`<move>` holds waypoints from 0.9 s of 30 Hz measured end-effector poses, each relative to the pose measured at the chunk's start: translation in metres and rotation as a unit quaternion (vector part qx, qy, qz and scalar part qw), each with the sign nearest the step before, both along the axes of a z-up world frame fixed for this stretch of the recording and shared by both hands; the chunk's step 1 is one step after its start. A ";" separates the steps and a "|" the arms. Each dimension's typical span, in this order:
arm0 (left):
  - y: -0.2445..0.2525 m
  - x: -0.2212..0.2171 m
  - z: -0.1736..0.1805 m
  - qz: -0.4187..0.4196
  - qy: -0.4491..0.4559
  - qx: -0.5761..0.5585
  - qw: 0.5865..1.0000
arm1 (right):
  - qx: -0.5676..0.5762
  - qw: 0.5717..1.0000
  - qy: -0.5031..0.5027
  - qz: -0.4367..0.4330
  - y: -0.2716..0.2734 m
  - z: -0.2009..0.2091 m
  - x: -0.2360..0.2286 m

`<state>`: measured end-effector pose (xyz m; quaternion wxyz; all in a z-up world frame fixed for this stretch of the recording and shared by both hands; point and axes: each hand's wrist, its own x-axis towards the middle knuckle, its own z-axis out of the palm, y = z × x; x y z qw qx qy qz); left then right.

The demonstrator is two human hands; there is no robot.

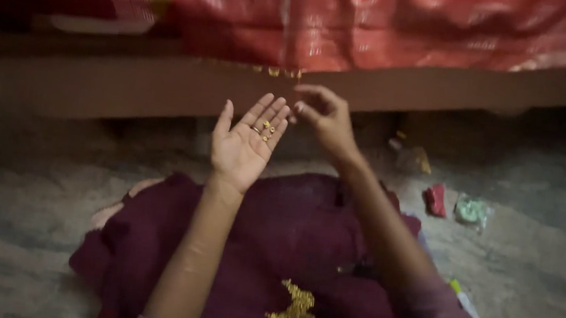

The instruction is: Apply glue and attach gold-colored beads to the decorative border of a saree.

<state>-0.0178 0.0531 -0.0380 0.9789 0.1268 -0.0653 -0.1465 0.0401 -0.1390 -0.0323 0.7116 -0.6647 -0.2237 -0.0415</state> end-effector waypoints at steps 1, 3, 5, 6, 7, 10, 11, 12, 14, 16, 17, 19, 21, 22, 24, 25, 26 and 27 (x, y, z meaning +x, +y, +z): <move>-0.001 0.008 0.005 0.011 -0.011 -0.006 1.000 | 0.014 1.000 0.022 -0.007 0.004 -0.002 -0.002; -0.002 0.023 0.013 0.020 -0.024 -0.010 0.999 | 0.028 0.999 0.042 -0.015 0.011 -0.004 -0.003; -0.004 0.035 0.017 0.049 -0.032 -0.020 0.998 | 0.024 0.999 0.028 -0.037 0.015 -0.008 -0.002; -0.004 0.040 0.016 0.047 -0.032 -0.020 0.998 | 0.024 0.999 0.027 -0.039 0.016 -0.003 -0.002; -0.004 0.044 0.014 0.055 -0.033 -0.022 0.998 | 0.011 0.998 -0.007 -0.056 0.017 0.000 -0.003; -0.007 0.051 0.013 0.066 -0.035 -0.022 0.997 | -0.024 0.994 -0.065 -0.088 0.019 0.013 -0.008; -0.007 0.052 0.013 0.071 -0.039 -0.019 0.996 | -0.045 0.990 -0.091 -0.100 0.020 0.017 -0.010; -0.008 0.054 0.010 0.072 -0.037 -0.021 0.997 | -0.046 0.990 -0.089 -0.099 0.020 0.018 -0.010; -0.007 0.057 0.007 0.066 -0.047 -0.024 0.996 | -0.105 0.979 -0.113 -0.131 0.022 0.021 -0.011; -0.007 0.060 0.005 0.069 -0.038 -0.027 0.996 | -0.130 0.973 -0.118 -0.148 0.025 0.023 -0.009; -0.007 0.061 0.003 0.070 -0.028 -0.031 0.997 | -0.156 0.966 -0.121 -0.166 0.027 0.023 -0.009; -0.006 0.061 0.004 0.074 -0.030 -0.024 0.997 | -0.162 0.965 -0.120 -0.168 0.030 0.024 -0.008; -0.005 0.060 0.002 0.076 -0.031 -0.019 0.996 | -0.169 0.963 -0.118 -0.171 0.031 0.022 -0.008; -0.005 0.060 0.001 0.078 -0.033 -0.021 0.996 | -0.166 0.965 -0.118 -0.168 0.032 0.020 -0.008; -0.005 0.060 -0.001 0.080 -0.035 -0.023 0.996 | -0.163 0.966 -0.117 -0.164 0.033 0.018 -0.006; -0.005 0.059 -0.001 0.083 -0.032 -0.021 0.996 | -0.161 0.966 -0.115 -0.163 0.034 0.017 -0.005; -0.005 0.059 -0.001 0.085 -0.028 -0.019 0.996 | -0.159 0.967 -0.113 -0.163 0.035 0.017 -0.004; -0.005 0.060 -0.002 0.085 -0.028 -0.019 0.996 | -0.160 0.967 -0.113 -0.163 0.036 0.016 -0.003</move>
